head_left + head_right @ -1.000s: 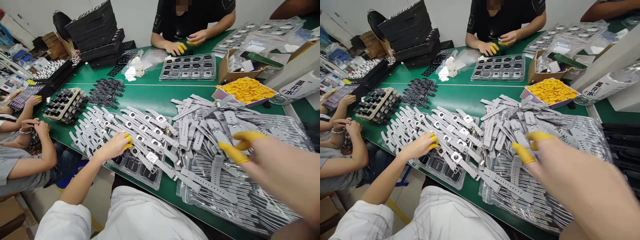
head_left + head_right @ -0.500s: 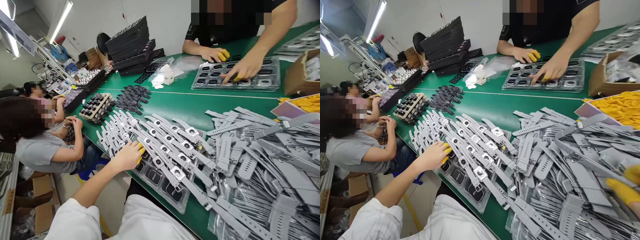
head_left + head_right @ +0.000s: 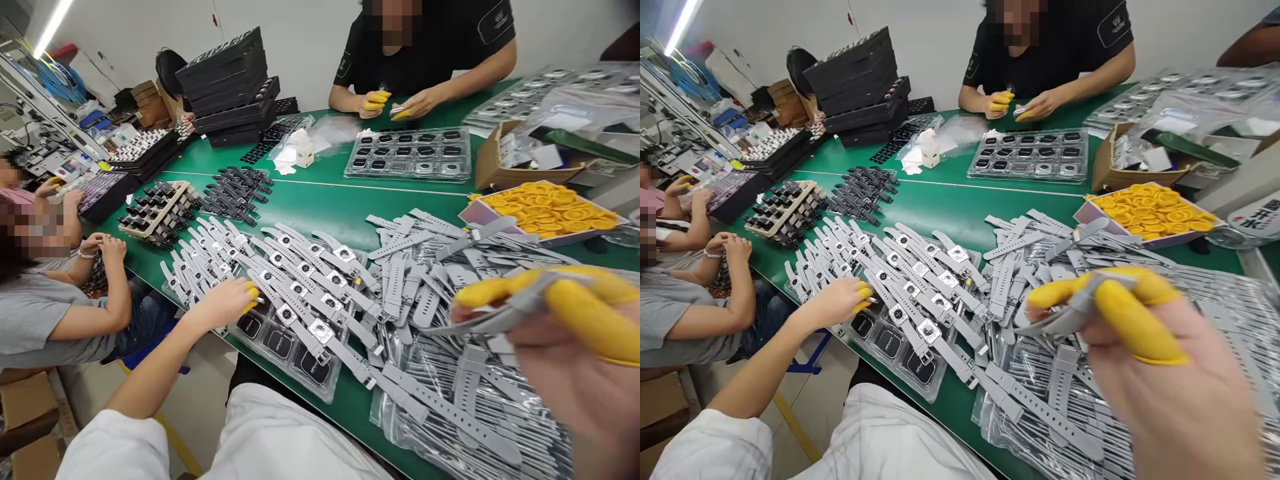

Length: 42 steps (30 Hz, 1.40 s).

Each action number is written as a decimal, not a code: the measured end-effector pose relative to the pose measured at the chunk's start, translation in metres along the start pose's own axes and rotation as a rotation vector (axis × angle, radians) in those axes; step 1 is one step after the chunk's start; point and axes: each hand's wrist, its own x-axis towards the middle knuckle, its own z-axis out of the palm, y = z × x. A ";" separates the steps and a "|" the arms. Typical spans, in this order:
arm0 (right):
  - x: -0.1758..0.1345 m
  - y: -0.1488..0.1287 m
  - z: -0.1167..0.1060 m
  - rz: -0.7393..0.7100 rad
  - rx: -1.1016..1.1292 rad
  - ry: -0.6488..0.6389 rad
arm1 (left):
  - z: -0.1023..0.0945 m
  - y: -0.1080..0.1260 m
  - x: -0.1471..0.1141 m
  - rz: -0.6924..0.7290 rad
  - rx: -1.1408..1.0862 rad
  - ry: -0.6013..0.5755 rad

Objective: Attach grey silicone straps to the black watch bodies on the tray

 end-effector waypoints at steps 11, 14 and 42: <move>-0.019 0.042 0.079 0.227 0.402 -0.626 | -0.027 0.094 0.106 0.101 -0.880 0.268; -0.008 0.047 0.073 0.249 0.433 -0.626 | -0.006 0.111 0.133 0.265 -0.874 0.335; 0.005 0.053 0.075 0.525 0.567 -0.564 | 0.011 0.103 0.132 0.282 -0.692 0.441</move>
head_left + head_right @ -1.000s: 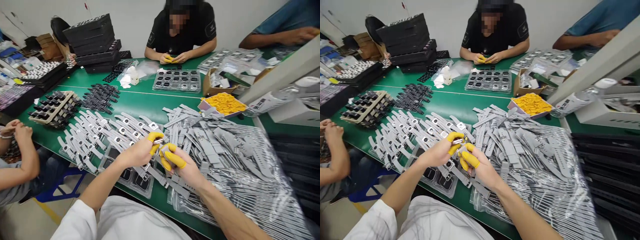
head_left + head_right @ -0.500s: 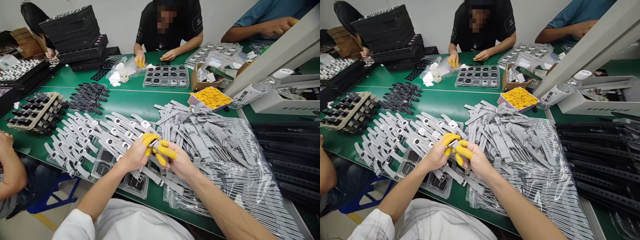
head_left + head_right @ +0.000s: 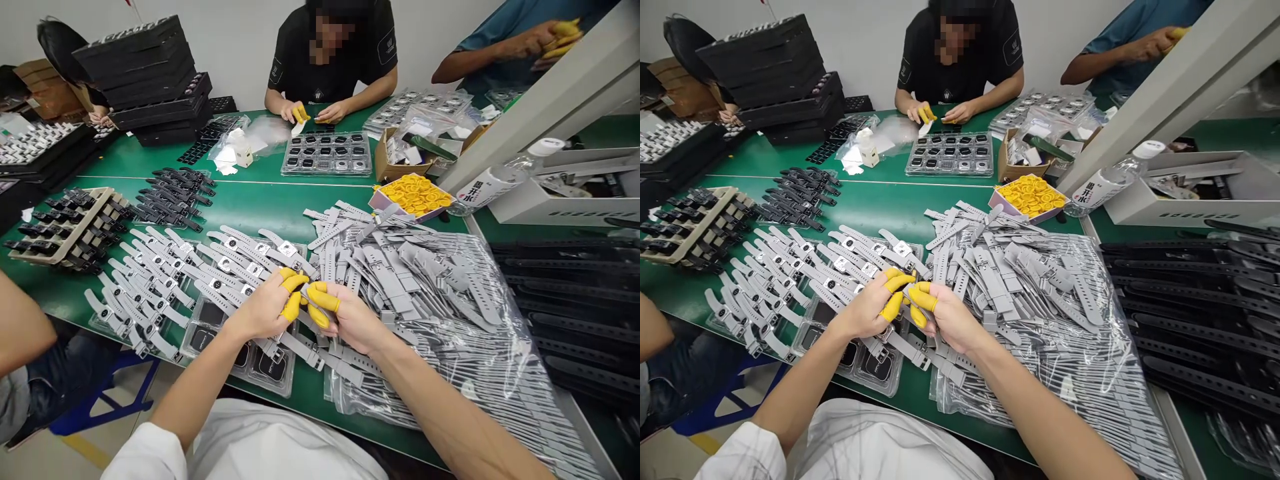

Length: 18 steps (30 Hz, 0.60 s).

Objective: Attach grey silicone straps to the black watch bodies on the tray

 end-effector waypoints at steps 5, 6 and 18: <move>-0.001 0.002 0.000 -0.087 -0.044 0.025 | 0.003 -0.003 -0.004 -0.126 -0.362 0.095; -0.001 0.003 0.000 -0.114 -0.069 0.026 | 0.005 -0.003 -0.004 -0.149 -0.427 0.154; -0.003 -0.008 -0.003 0.044 -0.372 -0.043 | -0.008 -0.014 0.009 -0.502 -1.061 0.928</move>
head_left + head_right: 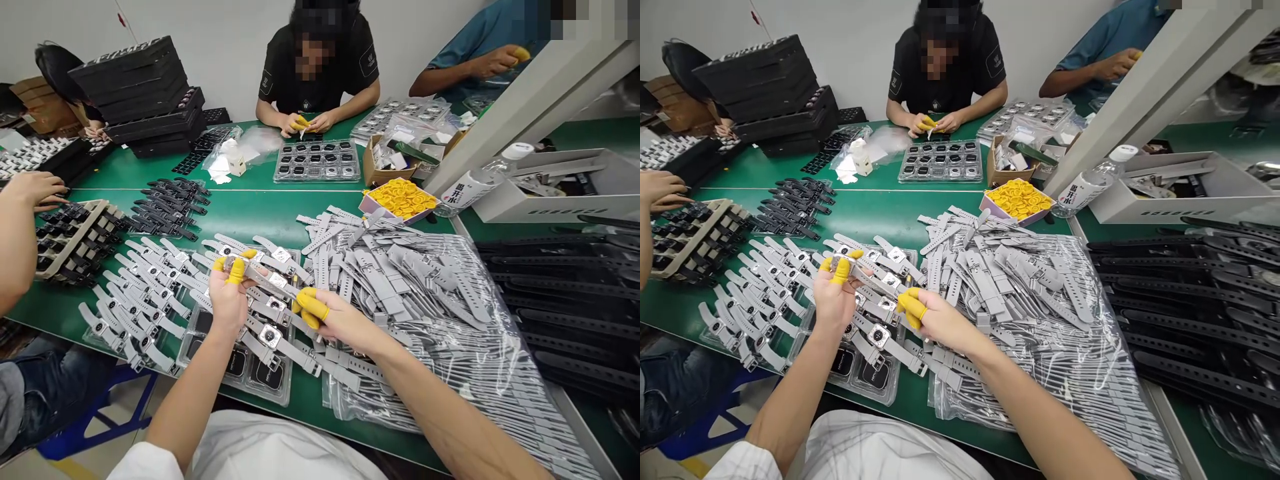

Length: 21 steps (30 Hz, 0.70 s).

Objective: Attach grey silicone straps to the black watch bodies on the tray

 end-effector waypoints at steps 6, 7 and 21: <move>0.000 0.004 -0.004 -0.038 -0.129 -0.005 | -0.003 0.007 0.007 0.106 -0.007 0.167; 0.001 0.005 -0.004 -0.051 -0.139 0.012 | -0.004 0.007 0.008 0.106 0.003 0.179; 0.003 0.008 0.011 -0.096 0.183 0.014 | -0.001 -0.024 -0.023 0.418 0.744 -0.769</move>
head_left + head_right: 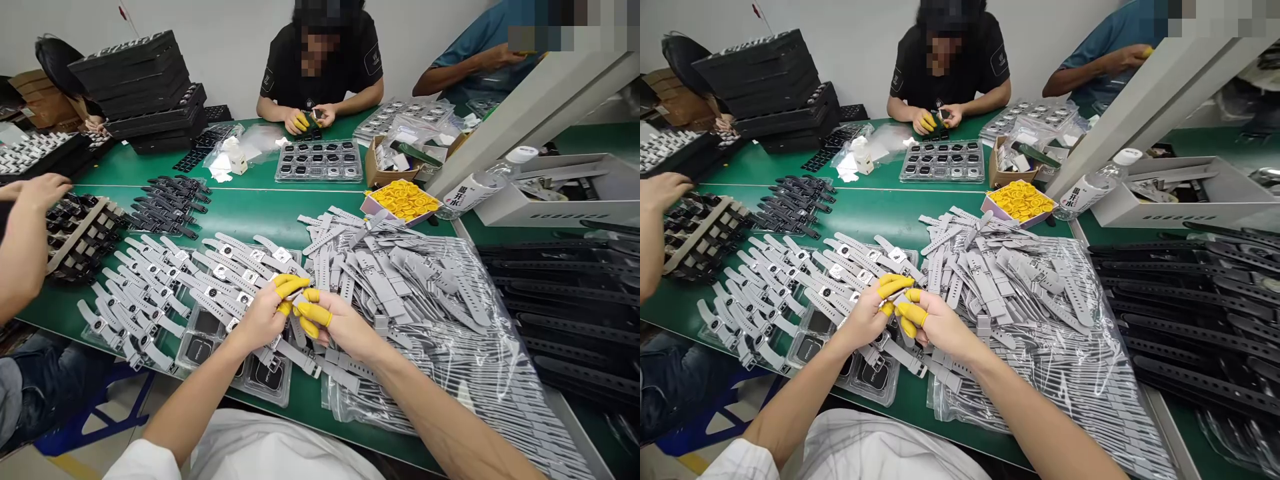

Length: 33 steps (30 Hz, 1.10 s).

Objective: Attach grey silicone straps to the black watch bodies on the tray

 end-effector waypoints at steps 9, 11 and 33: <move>-0.001 -0.005 0.005 0.022 0.306 0.071 | 0.000 0.013 0.001 -0.044 -0.030 -0.022; -0.001 -0.007 0.005 0.021 0.312 0.087 | -0.003 0.015 0.001 -0.039 -0.039 -0.071; -0.011 -0.016 0.002 -0.124 -0.108 0.110 | -0.025 0.029 0.008 0.050 0.098 -0.150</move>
